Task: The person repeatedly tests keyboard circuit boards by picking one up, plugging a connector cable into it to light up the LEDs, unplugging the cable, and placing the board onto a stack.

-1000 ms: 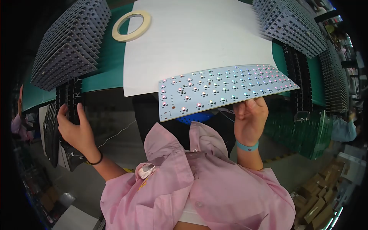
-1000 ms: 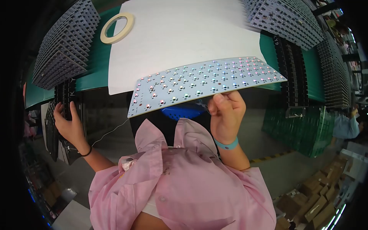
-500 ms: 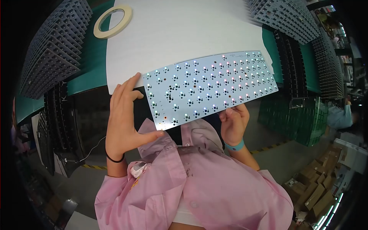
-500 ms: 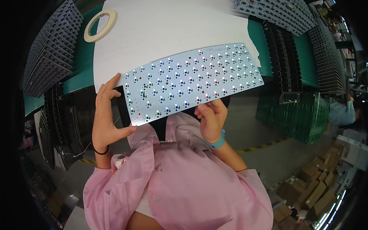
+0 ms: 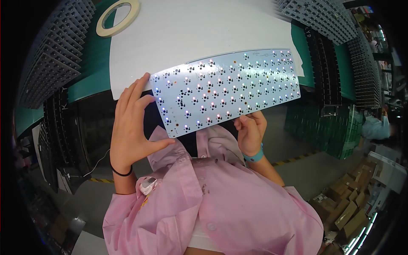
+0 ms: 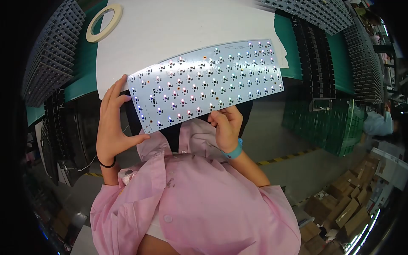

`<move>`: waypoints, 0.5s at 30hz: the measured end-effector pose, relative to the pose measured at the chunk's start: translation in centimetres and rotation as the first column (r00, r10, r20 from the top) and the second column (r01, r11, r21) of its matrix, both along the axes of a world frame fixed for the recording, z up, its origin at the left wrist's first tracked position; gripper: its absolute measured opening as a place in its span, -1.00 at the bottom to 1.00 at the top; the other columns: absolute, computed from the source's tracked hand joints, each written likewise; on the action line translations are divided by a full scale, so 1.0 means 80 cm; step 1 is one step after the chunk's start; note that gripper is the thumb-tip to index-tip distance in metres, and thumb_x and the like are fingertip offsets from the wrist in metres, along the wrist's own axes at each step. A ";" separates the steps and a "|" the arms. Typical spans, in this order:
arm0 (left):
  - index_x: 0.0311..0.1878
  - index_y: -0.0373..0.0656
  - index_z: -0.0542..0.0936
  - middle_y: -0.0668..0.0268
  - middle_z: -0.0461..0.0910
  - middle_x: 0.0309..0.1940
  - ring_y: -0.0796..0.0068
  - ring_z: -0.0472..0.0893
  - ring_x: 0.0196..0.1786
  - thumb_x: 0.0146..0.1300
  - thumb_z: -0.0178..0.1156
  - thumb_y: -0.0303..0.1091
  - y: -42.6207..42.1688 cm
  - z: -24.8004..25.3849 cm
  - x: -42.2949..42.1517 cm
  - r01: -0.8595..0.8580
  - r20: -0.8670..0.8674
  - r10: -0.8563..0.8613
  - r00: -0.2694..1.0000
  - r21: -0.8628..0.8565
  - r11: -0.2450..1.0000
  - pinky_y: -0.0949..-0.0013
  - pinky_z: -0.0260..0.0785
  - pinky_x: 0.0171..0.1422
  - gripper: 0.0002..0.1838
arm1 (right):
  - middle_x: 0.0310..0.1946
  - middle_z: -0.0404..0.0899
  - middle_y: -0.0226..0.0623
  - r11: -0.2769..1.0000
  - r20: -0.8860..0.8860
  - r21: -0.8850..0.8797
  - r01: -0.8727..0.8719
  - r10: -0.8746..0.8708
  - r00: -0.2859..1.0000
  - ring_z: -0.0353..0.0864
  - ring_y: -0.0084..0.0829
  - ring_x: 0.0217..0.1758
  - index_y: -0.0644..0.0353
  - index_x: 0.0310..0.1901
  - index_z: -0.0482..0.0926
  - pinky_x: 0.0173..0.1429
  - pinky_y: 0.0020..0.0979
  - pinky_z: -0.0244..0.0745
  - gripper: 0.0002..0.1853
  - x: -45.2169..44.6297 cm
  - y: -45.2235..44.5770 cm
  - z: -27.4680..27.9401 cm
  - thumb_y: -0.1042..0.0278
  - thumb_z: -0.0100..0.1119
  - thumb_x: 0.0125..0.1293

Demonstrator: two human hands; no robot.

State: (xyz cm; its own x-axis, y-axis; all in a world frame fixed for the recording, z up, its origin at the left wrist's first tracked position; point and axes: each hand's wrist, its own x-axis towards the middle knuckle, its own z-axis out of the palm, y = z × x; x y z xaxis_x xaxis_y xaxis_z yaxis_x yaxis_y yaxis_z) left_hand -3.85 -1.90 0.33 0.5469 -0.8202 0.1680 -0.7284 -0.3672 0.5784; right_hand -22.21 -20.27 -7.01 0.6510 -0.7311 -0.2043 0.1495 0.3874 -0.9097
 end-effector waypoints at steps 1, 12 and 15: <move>-0.11 -0.16 0.40 0.10 0.25 0.29 0.05 0.23 0.30 -0.49 0.47 -0.03 0.000 0.000 0.000 0.002 0.010 -0.002 1.000 0.006 1.000 0.08 -0.03 0.39 -0.22 | -0.52 0.44 -0.30 1.000 -0.003 -0.002 -0.001 0.001 1.000 0.30 -0.54 -0.54 0.35 -0.22 0.45 -0.40 -0.61 0.21 -0.79 0.000 0.000 0.000 0.55 -0.08 0.10; -0.11 -0.15 0.41 0.12 0.25 0.29 0.08 0.24 0.30 -0.48 0.46 0.00 -0.002 0.004 0.001 0.018 0.026 -0.019 0.999 0.028 0.999 0.11 0.01 0.37 -0.22 | -0.51 0.50 -0.28 1.000 0.038 0.024 0.013 -0.013 0.999 0.37 -0.55 -0.55 0.36 -0.19 0.49 -0.46 -0.63 0.23 -0.76 0.000 0.000 -0.004 0.58 -0.03 0.06; -0.11 -0.15 0.42 0.13 0.26 0.29 0.08 0.25 0.30 -0.48 0.46 0.01 -0.003 0.004 0.002 0.022 0.027 -0.022 0.999 0.025 0.999 0.12 0.01 0.37 -0.22 | -0.51 0.49 -0.28 1.000 0.028 0.011 0.008 -0.008 1.000 0.36 -0.55 -0.55 0.35 -0.20 0.48 -0.45 -0.63 0.23 -0.77 0.000 0.000 -0.001 0.58 -0.05 0.07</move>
